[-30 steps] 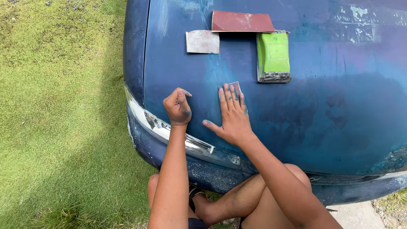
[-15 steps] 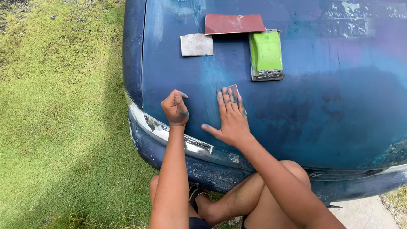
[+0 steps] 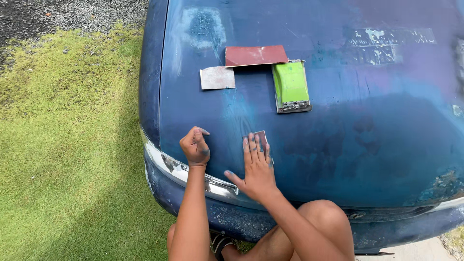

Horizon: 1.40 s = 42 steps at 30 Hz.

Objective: The person sands a section of a blue car's hood using a small sanding block held in the right hand. The person sits on the ground in front of the vehicle, rubbing the sandpaper back and forth over the paint surface.

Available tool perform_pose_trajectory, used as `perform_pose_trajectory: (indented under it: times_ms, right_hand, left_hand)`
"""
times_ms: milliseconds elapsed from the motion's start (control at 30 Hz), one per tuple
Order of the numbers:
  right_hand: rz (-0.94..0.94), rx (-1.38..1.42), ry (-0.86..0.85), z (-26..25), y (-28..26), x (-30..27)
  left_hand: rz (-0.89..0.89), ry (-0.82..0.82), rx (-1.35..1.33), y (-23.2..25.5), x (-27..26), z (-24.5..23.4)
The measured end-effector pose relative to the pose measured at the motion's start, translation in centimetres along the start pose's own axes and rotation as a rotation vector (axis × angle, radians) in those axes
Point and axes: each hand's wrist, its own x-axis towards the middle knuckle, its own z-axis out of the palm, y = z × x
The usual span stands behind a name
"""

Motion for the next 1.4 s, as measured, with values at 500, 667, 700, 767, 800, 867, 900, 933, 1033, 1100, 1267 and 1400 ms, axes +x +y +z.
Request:
perform_pose_trajectory:
  times_ms: [500,667,700,767,800,867,900,933,1033,1100,1267,1400]
  right_hand:
    - [0.054,-0.046,-0.011,-0.3,0.8,-1.6]
    - [0.036,-0.070,-0.061,-0.2,2.7,-5.6]
    - [0.026,-0.039,-0.086,-0.7,2.9,-4.9]
    - [0.038,-0.001,-0.113,-2.7,3.9,-3.7]
    - [0.055,0.034,-0.139,-3.5,4.3,-3.0]
    - [0.070,0.126,-0.163,-7.4,4.1,-1.8]
    - [0.098,0.205,-0.149,-9.4,4.3,-0.5]
    - [0.092,0.208,-0.162,-10.0,4.5,0.4]
    - [0.098,0.460,-0.101,-11.3,5.6,3.4]
    - [-0.141,0.409,0.111,-10.1,6.9,5.3]
    - [-0.156,0.410,0.020,-10.8,6.0,2.5]
    - [-0.045,0.219,-0.110,-12.6,5.3,1.0]
  left_hand:
    - [0.037,0.006,-0.010,-0.8,-0.1,0.0]
    - [0.045,-0.031,0.016,0.4,-0.1,-0.3]
    - [0.074,-0.029,0.025,0.9,0.6,-0.1]
    - [0.082,-0.019,0.042,1.3,0.8,0.2]
    - [0.088,-0.012,0.054,1.3,0.8,0.2]
    - [0.072,-0.004,0.085,2.1,0.5,0.1]
    - [0.087,0.000,0.086,2.2,1.0,0.7]
    - [0.078,0.004,0.097,2.0,0.7,0.5]
    - [0.069,0.006,0.143,2.0,0.9,0.7]
    - [0.068,0.009,0.138,2.0,1.0,0.8]
    - [0.050,0.010,0.160,2.6,0.9,0.7]
    - [0.049,0.025,0.153,2.9,1.0,0.7]
